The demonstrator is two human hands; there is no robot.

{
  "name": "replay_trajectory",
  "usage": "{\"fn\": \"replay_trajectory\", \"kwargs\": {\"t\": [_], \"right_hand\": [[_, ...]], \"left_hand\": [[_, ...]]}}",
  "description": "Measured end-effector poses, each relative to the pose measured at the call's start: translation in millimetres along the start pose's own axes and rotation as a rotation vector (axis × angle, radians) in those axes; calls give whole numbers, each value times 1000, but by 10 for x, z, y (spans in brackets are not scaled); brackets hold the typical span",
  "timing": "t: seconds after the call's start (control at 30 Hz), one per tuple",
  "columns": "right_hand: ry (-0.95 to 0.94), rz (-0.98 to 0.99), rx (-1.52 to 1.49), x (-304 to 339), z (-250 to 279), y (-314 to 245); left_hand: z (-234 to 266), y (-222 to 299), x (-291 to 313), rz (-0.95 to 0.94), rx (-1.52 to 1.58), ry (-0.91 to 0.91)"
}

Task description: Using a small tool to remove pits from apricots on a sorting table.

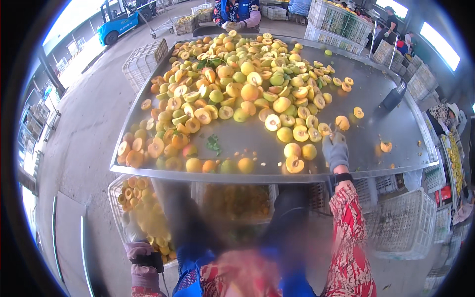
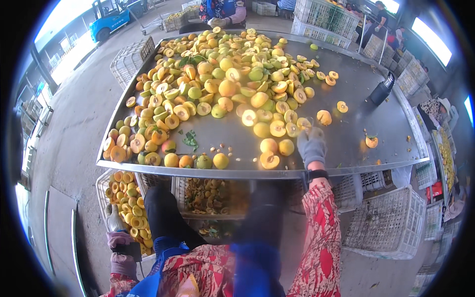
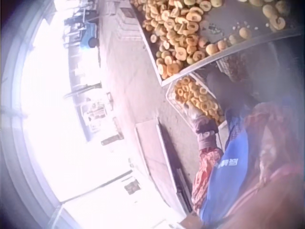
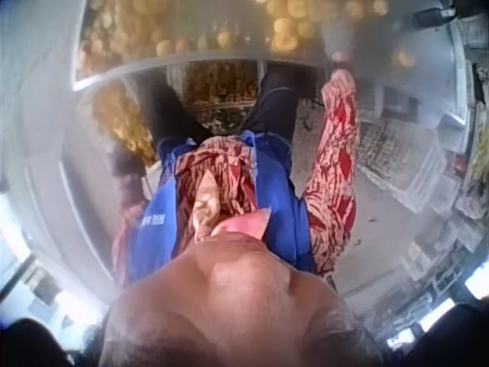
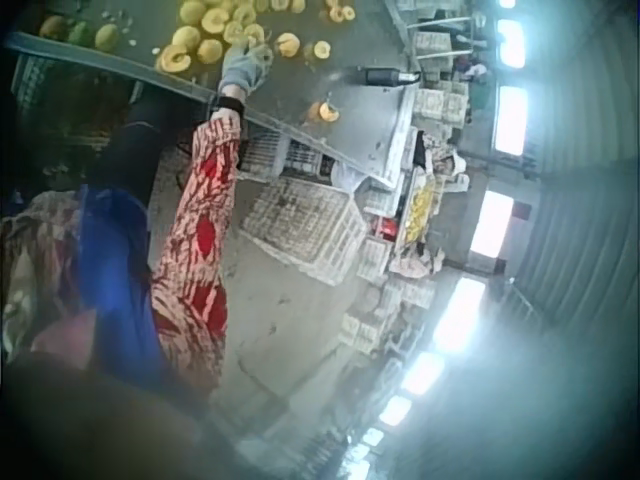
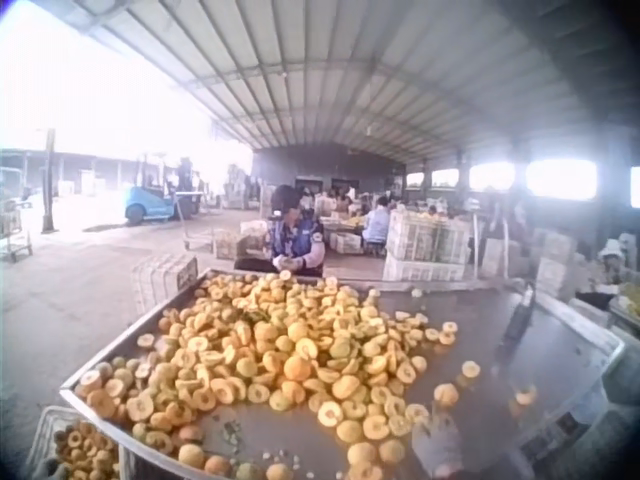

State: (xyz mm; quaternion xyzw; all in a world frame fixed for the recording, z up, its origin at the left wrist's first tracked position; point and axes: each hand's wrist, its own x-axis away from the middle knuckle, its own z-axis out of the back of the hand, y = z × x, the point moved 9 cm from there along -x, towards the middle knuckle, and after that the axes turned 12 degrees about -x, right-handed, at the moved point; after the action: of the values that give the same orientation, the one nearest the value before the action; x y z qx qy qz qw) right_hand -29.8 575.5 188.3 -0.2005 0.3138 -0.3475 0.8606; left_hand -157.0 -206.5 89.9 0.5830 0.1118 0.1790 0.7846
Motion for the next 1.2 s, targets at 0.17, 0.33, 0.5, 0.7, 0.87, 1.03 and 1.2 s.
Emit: {"fn": "replay_trajectory", "kwargs": {"t": [0.17,0.33,0.5,0.7,0.87,1.03,1.2], "right_hand": [[-179,-641,-286,-276,-352,1104],[-406,-432,-327,-195,-1161,-333],[-793,9,-719,452,-1522,-1716],[-493,-161,-654,-524,-712,-745],[-59,-295,-189,-1310,-367,1289],[-347,-285,-550,-1041,-1340,706],[-196,-95,143,-900,-1504,192]], "left_hand": [[-237,420,139,21,-31,-47],[-842,1516,94,-323,-188,-176],[-1993,1618,-347,-339,-155,-252],[-2932,2394,55,-897,-857,-245],[-3455,2492,-307,-824,-978,-288],[-3680,2448,-1002,-733,-955,-231],[-4089,2216,-1151,-863,-1318,-383]]}}
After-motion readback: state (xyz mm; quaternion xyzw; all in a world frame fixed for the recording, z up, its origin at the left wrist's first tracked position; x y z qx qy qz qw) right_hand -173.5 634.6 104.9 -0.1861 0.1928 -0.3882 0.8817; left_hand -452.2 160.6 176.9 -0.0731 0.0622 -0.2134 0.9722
